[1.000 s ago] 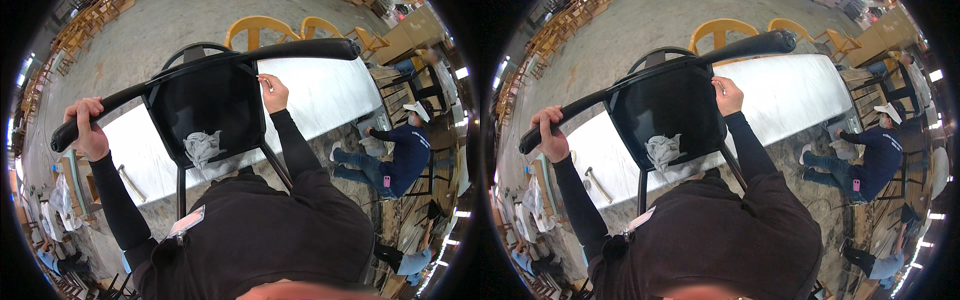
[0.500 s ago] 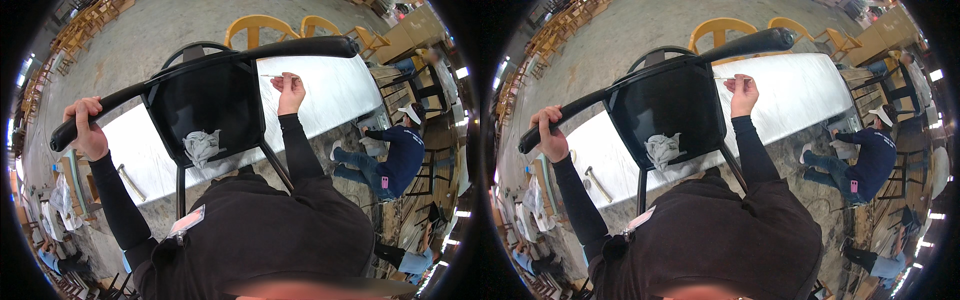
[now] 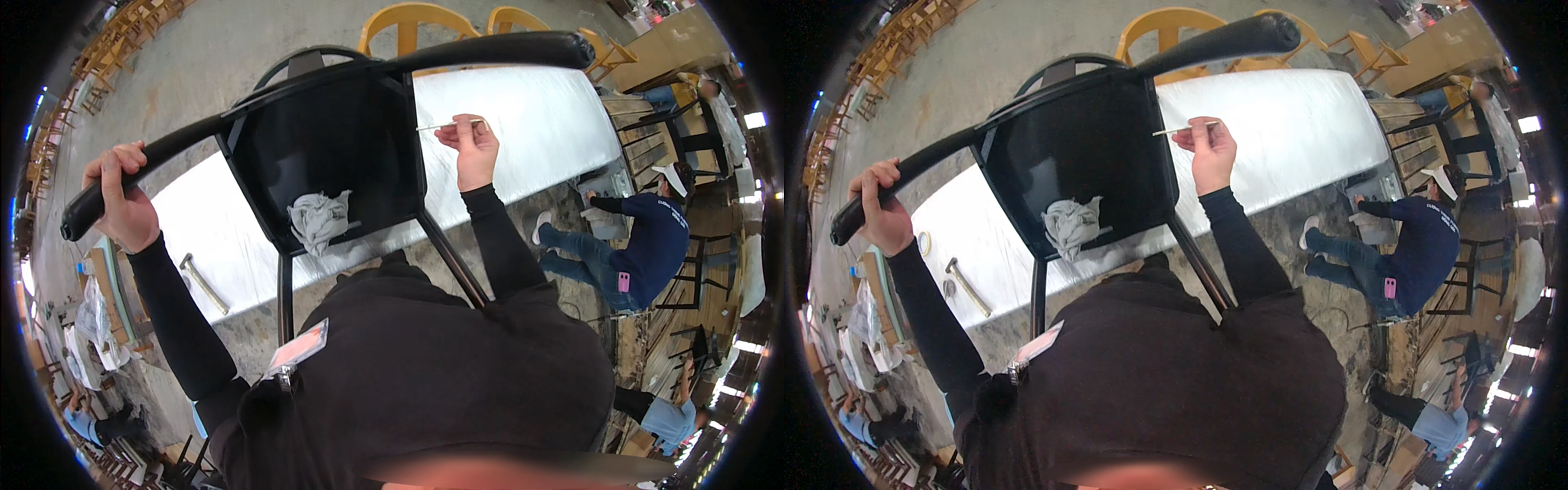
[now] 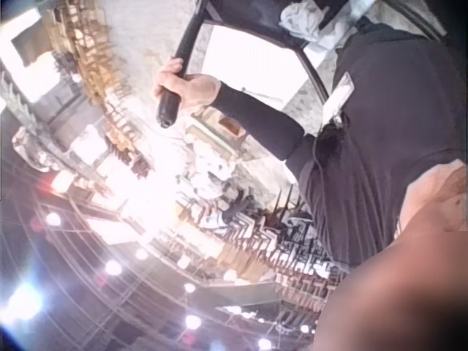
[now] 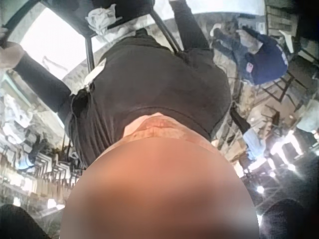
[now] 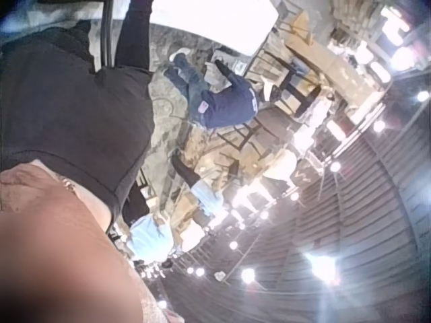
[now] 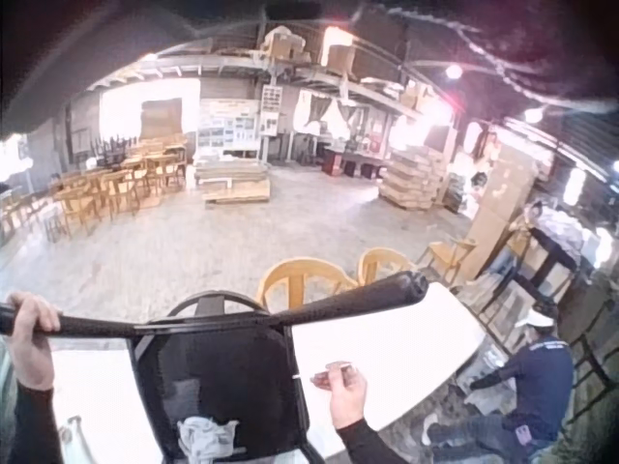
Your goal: The person wipes the seat and backrest of a black chair with a cloth, then lifts and repositions it. The person repeats the wiping and repositioning on another chair.
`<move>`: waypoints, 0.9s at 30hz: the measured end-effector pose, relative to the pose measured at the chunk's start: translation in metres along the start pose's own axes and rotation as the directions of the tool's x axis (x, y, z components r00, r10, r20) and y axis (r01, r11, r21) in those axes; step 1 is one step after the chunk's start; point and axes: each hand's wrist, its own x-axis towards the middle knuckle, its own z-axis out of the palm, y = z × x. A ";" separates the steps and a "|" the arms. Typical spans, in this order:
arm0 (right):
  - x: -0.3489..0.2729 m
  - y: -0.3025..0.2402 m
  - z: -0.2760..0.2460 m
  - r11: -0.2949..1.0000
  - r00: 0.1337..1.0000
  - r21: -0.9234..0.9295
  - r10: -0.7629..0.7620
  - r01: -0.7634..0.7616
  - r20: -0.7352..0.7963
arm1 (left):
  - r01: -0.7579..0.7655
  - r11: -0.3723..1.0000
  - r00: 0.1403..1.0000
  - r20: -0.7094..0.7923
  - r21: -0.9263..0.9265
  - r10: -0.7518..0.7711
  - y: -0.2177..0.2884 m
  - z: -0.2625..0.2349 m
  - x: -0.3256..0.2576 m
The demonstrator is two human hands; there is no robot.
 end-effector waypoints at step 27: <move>-0.081 0.064 -0.083 0.358 0.648 -0.588 -0.066 0.725 0.759 | -0.032 1.000 0.998 0.062 0.000 0.032 0.000 -0.005 0.002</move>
